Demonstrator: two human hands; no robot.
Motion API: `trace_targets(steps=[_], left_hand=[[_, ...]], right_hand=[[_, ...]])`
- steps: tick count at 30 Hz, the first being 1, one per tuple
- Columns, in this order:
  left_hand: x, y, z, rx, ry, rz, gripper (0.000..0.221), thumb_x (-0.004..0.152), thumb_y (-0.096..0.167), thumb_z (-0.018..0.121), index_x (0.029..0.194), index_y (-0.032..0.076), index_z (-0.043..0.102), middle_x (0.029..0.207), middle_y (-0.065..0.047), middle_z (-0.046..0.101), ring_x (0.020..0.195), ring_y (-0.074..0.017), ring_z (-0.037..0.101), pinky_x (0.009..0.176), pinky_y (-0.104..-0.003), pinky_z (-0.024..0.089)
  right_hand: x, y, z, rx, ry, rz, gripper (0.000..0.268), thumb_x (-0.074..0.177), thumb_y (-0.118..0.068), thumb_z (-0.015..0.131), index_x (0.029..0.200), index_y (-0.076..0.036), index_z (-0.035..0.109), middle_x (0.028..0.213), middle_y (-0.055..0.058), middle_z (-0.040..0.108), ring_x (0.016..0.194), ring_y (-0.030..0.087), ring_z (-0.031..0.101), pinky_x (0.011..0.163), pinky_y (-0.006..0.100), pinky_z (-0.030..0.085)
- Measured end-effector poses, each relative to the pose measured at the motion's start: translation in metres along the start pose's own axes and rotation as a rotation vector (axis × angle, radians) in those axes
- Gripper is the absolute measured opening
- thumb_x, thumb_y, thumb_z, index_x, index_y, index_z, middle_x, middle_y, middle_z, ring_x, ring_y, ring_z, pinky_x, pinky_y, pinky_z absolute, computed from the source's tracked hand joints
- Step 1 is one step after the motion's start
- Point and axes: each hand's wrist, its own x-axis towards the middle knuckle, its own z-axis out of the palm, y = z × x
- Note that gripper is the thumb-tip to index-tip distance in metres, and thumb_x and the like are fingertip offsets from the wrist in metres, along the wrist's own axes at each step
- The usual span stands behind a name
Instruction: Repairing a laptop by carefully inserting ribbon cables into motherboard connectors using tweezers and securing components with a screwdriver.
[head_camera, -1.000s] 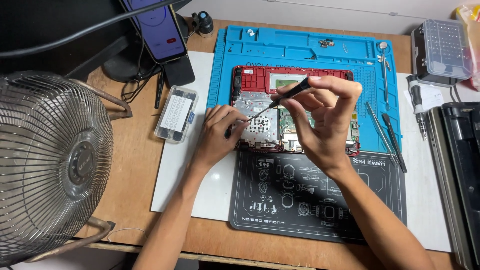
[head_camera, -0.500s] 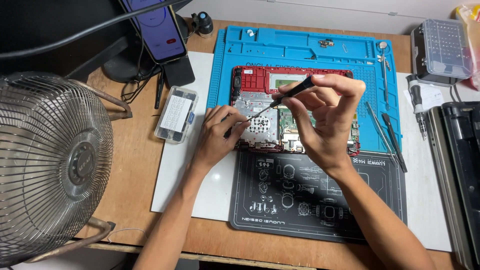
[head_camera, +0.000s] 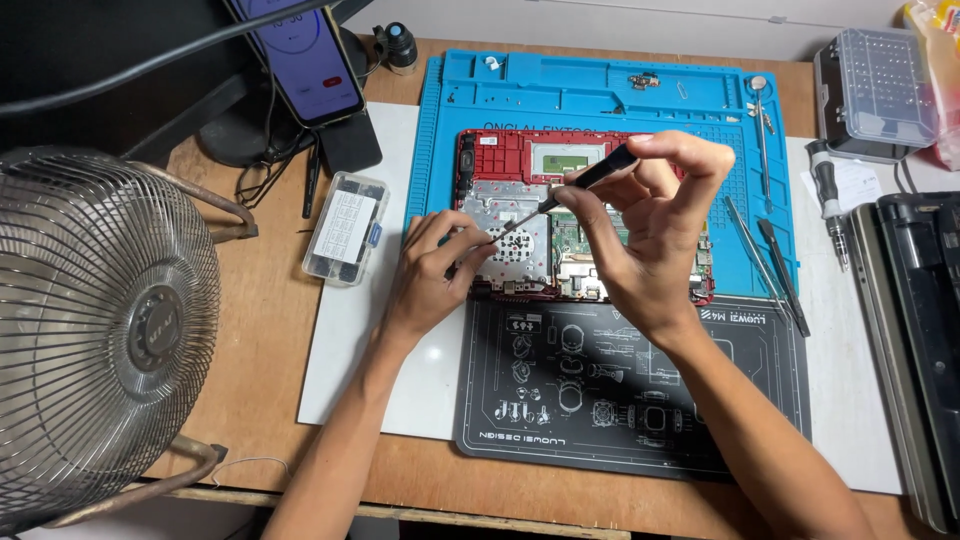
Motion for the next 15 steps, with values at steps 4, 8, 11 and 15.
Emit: trace_targets(steps=[4, 8, 11, 15], left_hand=[[-0.001, 0.007, 0.005, -0.036, 0.008, 0.018, 0.011, 0.099, 0.013, 0.069, 0.096, 0.003, 0.069, 0.095, -0.006, 0.06, 0.087, -0.0241, 0.059, 0.077, -0.037, 0.037], [-0.002, 0.016, 0.013, -0.073, 0.022, 0.017, 0.011, 0.098, 0.015, 0.072, 0.099, 0.006, 0.068, 0.099, -0.006, 0.061, 0.093, -0.0244, 0.061, 0.08, -0.036, 0.038], [-0.001, 0.021, 0.014, -0.065, 0.014, 0.011, 0.027, 0.096, 0.025, 0.076, 0.113, 0.006, 0.066, 0.108, -0.008, 0.062, 0.101, -0.0255, 0.062, 0.088, -0.036, 0.043], [0.0, 0.027, 0.019, 0.011, -0.02, 0.033, 0.052, 0.094, 0.038, 0.077, 0.13, 0.004, 0.06, 0.116, -0.013, 0.06, 0.11, -0.0291, 0.059, 0.098, -0.039, 0.048]], right_hand=[[0.0, -0.013, -0.005, 0.0, 0.007, 0.006, 0.057, 0.102, 0.017, 0.066, 0.13, -0.015, 0.028, 0.123, 0.015, 0.039, 0.091, 0.03, 0.07, 0.086, 0.038, 0.066], [-0.007, -0.026, -0.02, 0.113, -0.052, 0.016, 0.049, 0.108, 0.017, 0.05, 0.134, -0.017, 0.027, 0.117, 0.024, 0.054, 0.109, 0.035, 0.066, 0.1, 0.051, 0.067], [-0.015, -0.028, -0.038, 0.095, -0.038, -0.001, 0.05, 0.108, 0.019, 0.048, 0.135, -0.018, 0.026, 0.117, 0.026, 0.055, 0.106, 0.038, 0.067, 0.098, 0.052, 0.068], [-0.03, -0.026, -0.077, 0.053, 0.006, -0.005, 0.051, 0.109, 0.018, 0.047, 0.138, -0.018, 0.024, 0.121, 0.03, 0.057, 0.098, 0.044, 0.069, 0.098, 0.053, 0.064]])
